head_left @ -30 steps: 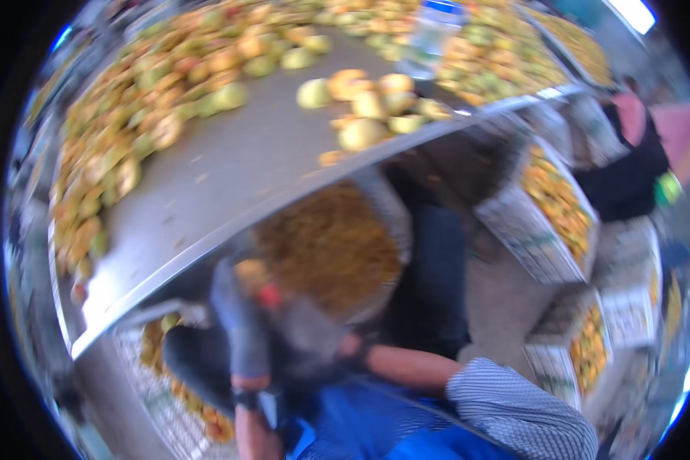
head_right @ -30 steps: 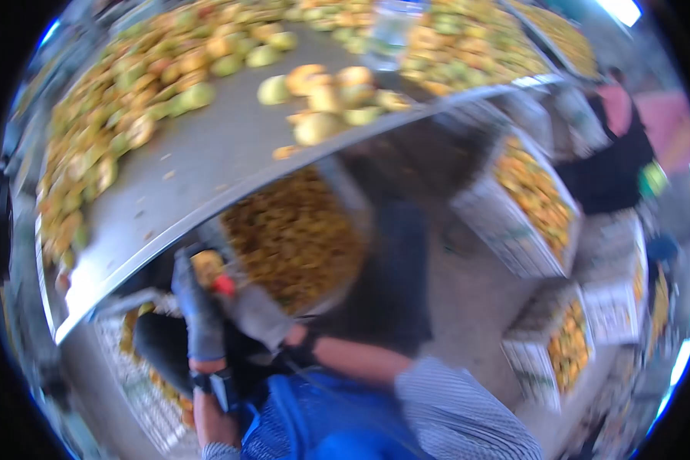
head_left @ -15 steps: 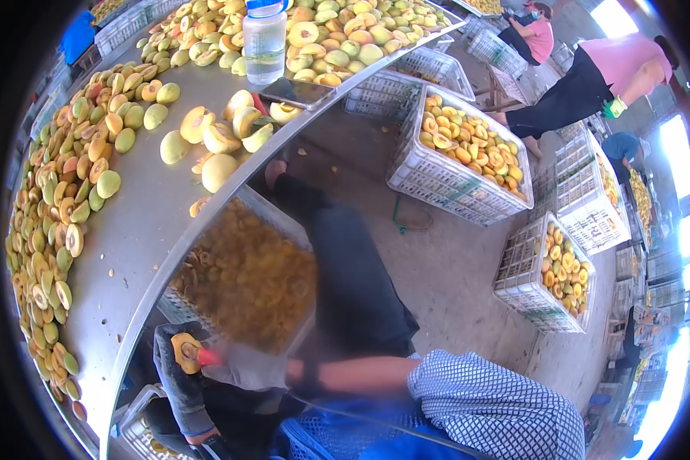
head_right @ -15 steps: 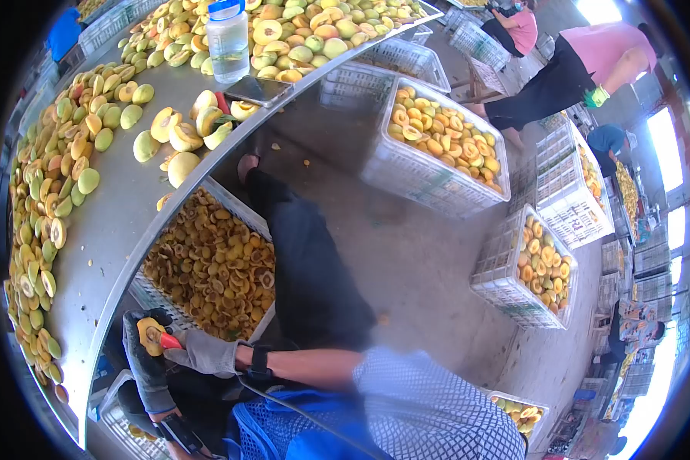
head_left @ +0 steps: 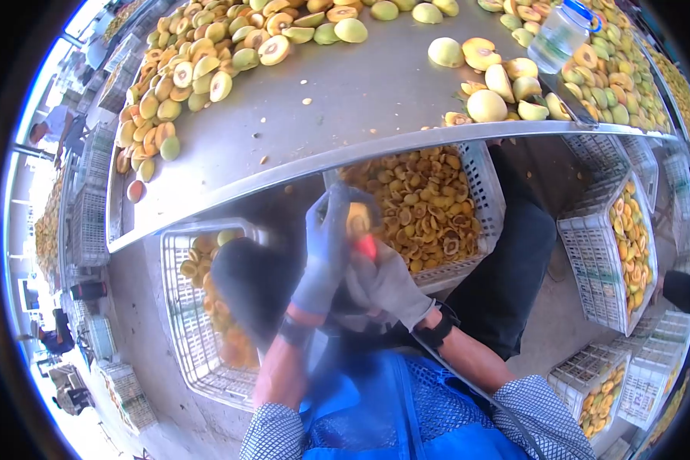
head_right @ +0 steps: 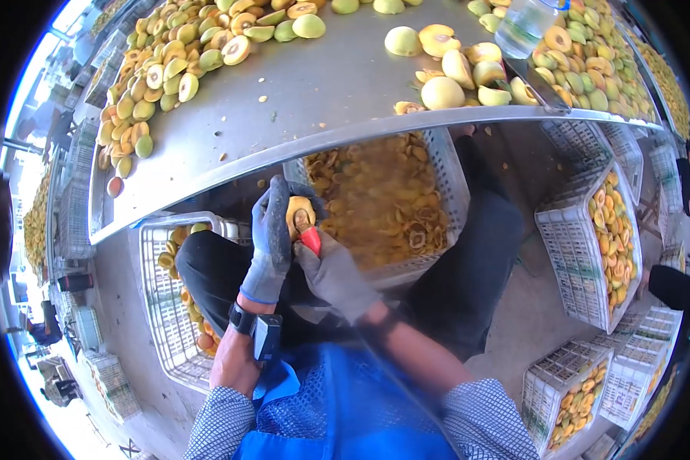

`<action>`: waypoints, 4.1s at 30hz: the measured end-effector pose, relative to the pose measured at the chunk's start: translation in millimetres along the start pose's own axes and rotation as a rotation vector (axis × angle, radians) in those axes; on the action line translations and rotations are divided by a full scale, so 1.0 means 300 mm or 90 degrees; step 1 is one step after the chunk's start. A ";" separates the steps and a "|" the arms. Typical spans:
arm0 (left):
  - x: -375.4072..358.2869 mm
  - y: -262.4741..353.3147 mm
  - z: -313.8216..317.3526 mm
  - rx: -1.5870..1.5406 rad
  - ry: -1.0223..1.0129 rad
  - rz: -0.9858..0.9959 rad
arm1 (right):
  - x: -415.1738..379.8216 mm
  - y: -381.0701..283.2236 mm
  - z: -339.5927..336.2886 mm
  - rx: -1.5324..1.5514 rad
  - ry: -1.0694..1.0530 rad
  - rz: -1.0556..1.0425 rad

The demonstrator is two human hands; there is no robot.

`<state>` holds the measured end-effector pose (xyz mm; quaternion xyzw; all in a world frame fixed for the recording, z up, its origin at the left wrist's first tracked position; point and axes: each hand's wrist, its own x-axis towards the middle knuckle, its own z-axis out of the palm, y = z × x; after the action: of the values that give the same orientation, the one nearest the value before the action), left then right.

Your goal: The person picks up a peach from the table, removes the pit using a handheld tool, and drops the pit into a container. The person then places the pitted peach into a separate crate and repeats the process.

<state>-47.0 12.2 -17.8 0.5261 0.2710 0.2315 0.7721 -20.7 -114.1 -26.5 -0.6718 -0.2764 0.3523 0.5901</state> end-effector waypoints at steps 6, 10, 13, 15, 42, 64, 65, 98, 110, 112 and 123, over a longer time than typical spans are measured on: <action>-0.016 0.031 0.029 0.105 0.022 0.084 | 0.008 -0.057 0.002 0.141 -0.065 0.088; -0.007 0.067 -0.003 0.067 -0.051 -0.018 | 0.000 -0.065 -0.011 0.153 -0.124 0.228; -0.011 0.080 -0.020 0.077 -0.133 -0.038 | -0.009 -0.009 -0.023 0.199 -0.194 0.278; 0.006 0.086 -0.029 0.085 -0.164 -0.070 | -0.016 0.046 -0.025 0.060 -0.242 0.107; -0.127 0.128 -0.165 -0.236 -0.099 0.062 | 0.091 0.163 0.035 0.900 -0.917 0.334; -0.256 0.396 -0.561 0.510 0.387 0.201 | 0.089 0.010 -0.120 0.725 -0.053 0.534; -0.276 0.446 -0.637 0.735 0.395 0.265 | 0.088 0.029 -0.108 0.566 0.020 0.480; -0.132 0.174 -0.257 -0.098 0.191 0.042 | 0.090 -0.180 0.074 -0.212 -0.151 -0.206; -0.142 0.087 -0.242 0.027 0.152 0.057 | 0.098 -0.201 0.108 -0.465 -0.162 -0.112; -0.139 0.105 -0.279 0.085 0.109 0.021 | 0.099 -0.184 0.104 -0.468 -0.176 -0.110; -0.118 0.202 -0.359 0.259 -0.066 -0.002 | 0.094 -0.161 0.174 -0.061 -0.258 0.068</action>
<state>-148.9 83.9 12.9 0.6818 0.2730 0.1433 0.6634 -43.3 -53.5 14.3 -0.6283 -0.3699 0.4974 0.4701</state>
